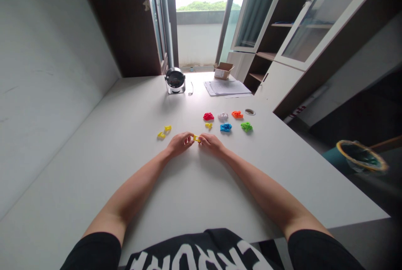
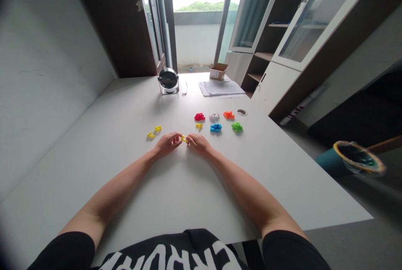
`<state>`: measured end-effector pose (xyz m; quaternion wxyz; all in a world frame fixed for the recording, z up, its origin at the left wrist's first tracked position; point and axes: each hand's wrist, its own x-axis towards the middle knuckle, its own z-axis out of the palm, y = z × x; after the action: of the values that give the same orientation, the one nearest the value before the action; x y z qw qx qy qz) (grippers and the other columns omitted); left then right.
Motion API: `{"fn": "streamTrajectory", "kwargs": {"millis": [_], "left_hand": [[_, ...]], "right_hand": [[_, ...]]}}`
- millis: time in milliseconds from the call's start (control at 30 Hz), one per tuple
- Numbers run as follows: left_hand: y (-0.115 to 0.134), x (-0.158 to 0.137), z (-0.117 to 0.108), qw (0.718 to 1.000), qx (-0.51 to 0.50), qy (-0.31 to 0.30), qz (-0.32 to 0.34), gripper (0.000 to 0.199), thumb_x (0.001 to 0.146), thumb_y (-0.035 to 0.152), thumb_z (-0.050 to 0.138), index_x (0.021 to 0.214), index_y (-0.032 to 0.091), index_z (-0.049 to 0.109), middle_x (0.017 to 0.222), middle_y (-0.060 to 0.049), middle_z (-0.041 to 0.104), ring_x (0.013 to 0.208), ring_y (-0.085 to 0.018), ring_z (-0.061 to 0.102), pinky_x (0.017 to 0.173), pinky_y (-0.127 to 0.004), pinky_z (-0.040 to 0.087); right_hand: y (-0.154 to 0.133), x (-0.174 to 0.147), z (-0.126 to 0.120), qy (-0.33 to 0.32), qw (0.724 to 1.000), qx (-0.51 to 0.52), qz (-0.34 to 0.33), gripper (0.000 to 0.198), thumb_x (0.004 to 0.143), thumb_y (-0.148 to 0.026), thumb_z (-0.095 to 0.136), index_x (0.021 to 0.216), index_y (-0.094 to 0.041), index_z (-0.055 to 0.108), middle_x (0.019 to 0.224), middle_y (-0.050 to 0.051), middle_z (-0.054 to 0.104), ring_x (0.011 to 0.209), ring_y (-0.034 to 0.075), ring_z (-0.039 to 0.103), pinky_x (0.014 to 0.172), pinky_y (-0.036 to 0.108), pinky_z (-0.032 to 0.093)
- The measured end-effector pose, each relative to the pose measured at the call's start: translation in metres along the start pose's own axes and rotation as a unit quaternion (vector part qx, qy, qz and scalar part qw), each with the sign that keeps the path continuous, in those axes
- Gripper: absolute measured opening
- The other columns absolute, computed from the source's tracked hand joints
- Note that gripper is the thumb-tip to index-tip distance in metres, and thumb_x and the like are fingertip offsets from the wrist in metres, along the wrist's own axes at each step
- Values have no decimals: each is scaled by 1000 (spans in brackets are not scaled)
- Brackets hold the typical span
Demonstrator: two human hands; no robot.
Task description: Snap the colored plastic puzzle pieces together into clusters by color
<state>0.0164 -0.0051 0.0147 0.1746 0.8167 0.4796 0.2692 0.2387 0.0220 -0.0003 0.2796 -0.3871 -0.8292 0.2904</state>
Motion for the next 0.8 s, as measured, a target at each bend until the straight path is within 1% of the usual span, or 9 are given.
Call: {"fn": "streamTrajectory", "kwargs": {"millis": [200, 333, 467, 533, 600, 667, 733, 800], "left_hand": [[-1, 0, 0, 1000, -14, -1, 6, 33, 91, 34, 57, 123, 24, 61, 89, 0, 68, 69, -11, 58, 68, -24, 45], [0, -1, -1, 1000, -10, -8, 20, 32, 94, 37, 55, 122, 25, 63, 92, -1, 69, 70, -11, 58, 69, -23, 45], [-1, -1, 0, 1000, -3, -6, 24, 31, 94, 37, 54, 121, 24, 63, 86, 0, 69, 69, -11, 58, 69, -23, 44], [-2, -1, 1, 1000, -1, -3, 19, 29, 95, 37, 53, 120, 24, 62, 84, 1, 68, 68, -11, 58, 68, -23, 43], [-2, 0, 1, 1000, 4, -2, 11, 28, 95, 39, 52, 117, 24, 63, 81, 1, 68, 67, -12, 57, 67, -23, 42], [-2, 0, 1, 1000, 11, -4, 6, 29, 96, 42, 51, 114, 23, 64, 80, 1, 68, 66, -12, 57, 66, -24, 42], [-2, 0, 1, 1000, 17, -6, 5, 29, 96, 43, 51, 113, 23, 64, 80, 1, 69, 66, -12, 57, 66, -24, 41], [-2, 1, 2, 1000, 22, -6, 7, 28, 96, 41, 50, 113, 23, 63, 79, 2, 69, 65, -12, 57, 65, -24, 40]], "right_hand": [[2, 0, 1, 1, 1000, 3, -19, 46, 102, -46, 32, 81, -20, 63, 80, 3, 64, 73, 16, 58, 75, 27, 42], [1, 0, 1, 5, 1000, 3, -26, 46, 102, -47, 32, 80, -20, 62, 79, 3, 63, 73, 16, 57, 74, 27, 42], [-1, -1, 0, 14, 999, -1, -28, 44, 101, -46, 34, 79, -20, 62, 78, 3, 63, 72, 16, 56, 72, 27, 41], [-3, -3, 0, 24, 999, -2, -26, 39, 101, -45, 37, 86, -20, 64, 81, 3, 64, 73, 16, 57, 71, 26, 40], [-5, -4, 0, 37, 999, -3, -18, 32, 100, -44, 43, 100, -21, 65, 82, 1, 66, 72, 15, 57, 69, 26, 40], [-5, -5, 1, 51, 999, -7, -10, 29, 97, -43, 49, 111, -22, 64, 80, 0, 66, 67, 14, 56, 66, 25, 40], [-4, -5, 3, 67, 998, -12, -13, 28, 95, -42, 53, 113, -22, 63, 78, -1, 66, 64, 13, 54, 64, 25, 41], [-3, -5, 4, 82, 996, -15, -23, 25, 93, -39, 56, 110, -22, 64, 79, 0, 67, 65, 13, 55, 66, 25, 42]]}}
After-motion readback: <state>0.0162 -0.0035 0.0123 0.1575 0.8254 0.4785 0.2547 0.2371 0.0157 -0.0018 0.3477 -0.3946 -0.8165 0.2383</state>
